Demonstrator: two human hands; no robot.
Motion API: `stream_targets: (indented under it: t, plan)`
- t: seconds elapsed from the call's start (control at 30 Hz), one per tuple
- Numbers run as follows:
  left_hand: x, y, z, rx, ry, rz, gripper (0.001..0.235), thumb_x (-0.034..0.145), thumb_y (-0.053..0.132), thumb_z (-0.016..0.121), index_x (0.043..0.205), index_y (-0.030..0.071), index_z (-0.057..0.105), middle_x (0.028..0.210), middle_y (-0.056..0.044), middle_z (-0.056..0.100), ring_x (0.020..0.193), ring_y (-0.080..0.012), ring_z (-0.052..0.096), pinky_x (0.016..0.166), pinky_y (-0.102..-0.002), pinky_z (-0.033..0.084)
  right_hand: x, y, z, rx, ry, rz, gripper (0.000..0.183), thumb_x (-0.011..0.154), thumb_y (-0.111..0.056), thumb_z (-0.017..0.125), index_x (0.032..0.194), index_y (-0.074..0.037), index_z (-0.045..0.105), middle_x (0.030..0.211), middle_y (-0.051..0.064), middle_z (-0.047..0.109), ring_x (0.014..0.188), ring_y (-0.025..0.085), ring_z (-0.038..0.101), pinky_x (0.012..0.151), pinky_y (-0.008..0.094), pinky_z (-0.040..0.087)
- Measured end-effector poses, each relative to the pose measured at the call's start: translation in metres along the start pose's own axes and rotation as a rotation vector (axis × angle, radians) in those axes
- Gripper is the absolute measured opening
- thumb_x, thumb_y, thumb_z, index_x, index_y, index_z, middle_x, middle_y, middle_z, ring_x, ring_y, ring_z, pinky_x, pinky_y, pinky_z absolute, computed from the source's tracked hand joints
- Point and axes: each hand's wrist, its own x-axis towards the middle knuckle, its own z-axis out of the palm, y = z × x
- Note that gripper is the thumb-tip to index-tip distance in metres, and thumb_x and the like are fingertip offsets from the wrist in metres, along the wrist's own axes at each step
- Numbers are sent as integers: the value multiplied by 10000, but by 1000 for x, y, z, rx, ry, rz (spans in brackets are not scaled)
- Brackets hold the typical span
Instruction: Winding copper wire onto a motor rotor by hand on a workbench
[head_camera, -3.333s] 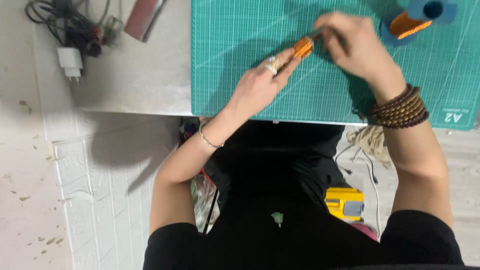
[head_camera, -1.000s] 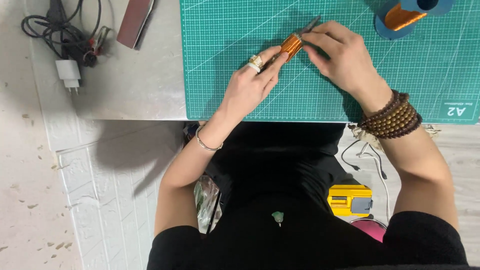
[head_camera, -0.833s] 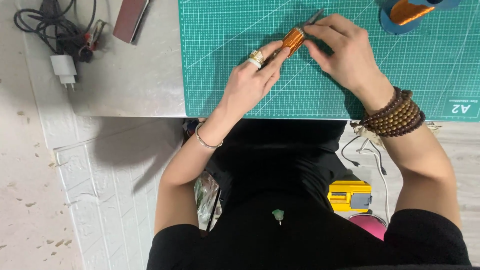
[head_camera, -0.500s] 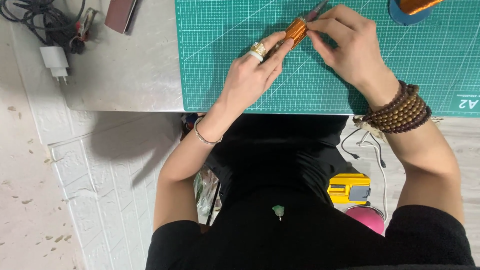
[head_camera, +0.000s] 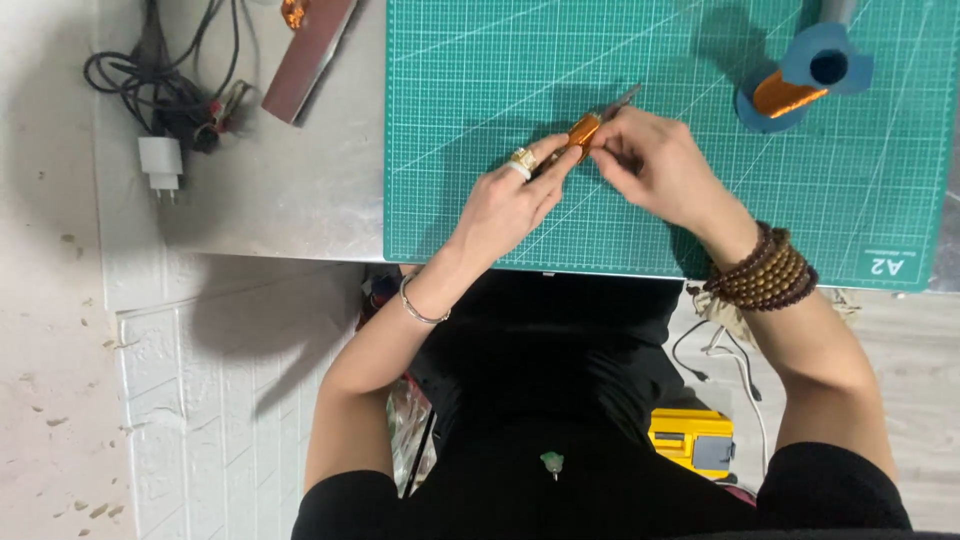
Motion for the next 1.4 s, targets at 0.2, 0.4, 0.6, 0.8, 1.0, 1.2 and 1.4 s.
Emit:
stream_targets:
  t: [0.2, 0.4, 0.6, 0.8, 1.0, 1.2, 1.4]
  plan:
    - [7, 11, -13, 7, 148, 45, 263, 915, 28, 551, 1172, 17, 607, 1095, -135, 587, 778, -178, 684, 648, -232, 579, 2, -8, 4, 87, 56, 19, 33, 883, 67, 596, 908, 69, 617, 610, 113, 524, 506, 253, 535, 474, 306, 435]
    - [0, 6, -1, 99, 197, 36, 209, 909, 60, 577, 1100, 47, 659, 1060, -71, 647, 776, -167, 697, 598, -201, 563, -3, 7, 13, -89, 56, -47, 60, 905, -27, 619, 864, 13, 600, 579, 56, 473, 477, 216, 521, 458, 289, 434]
    - [-4, 5, 9, 190, 231, -56, 144, 922, 167, 570, 1014, 133, 675, 984, -2, 656, 692, -127, 679, 572, -220, 565, -6, 4, 14, -67, -39, 15, 196, 985, -106, 562, 844, 31, 568, 567, 80, 453, 496, 234, 501, 474, 307, 432]
    - [0, 6, 11, 206, 149, -57, 97, 948, 111, 586, 1005, 35, 607, 1057, -140, 635, 652, -141, 653, 497, -230, 551, -6, 1, 13, -184, -116, -128, 74, 970, 34, 556, 932, 8, 497, 726, 67, 476, 566, 156, 462, 458, 245, 400]
    - [-2, 4, 16, 248, 165, -56, 109, 961, 130, 580, 1001, 30, 598, 1066, -102, 636, 651, -102, 635, 469, -211, 532, -6, -2, 20, -108, -106, -120, 83, 985, 49, 549, 940, 15, 488, 729, 71, 429, 586, 179, 431, 474, 277, 353]
    - [-1, 3, 15, 233, 111, -62, 83, 945, 53, 573, 1019, 17, 573, 1054, -157, 618, 805, -161, 687, 555, -229, 593, -13, 10, 16, -42, -47, -107, 111, 926, 139, 528, 922, 29, 516, 789, 104, 498, 644, 192, 475, 569, 280, 398]
    - [-1, 3, 16, 247, 112, -46, 102, 926, 12, 599, 1021, 28, 568, 1093, -140, 598, 718, -119, 644, 533, -217, 573, -21, 29, 14, -227, 52, -102, 130, 977, 167, 601, 968, 69, 515, 805, 108, 477, 651, 192, 453, 537, 284, 352]
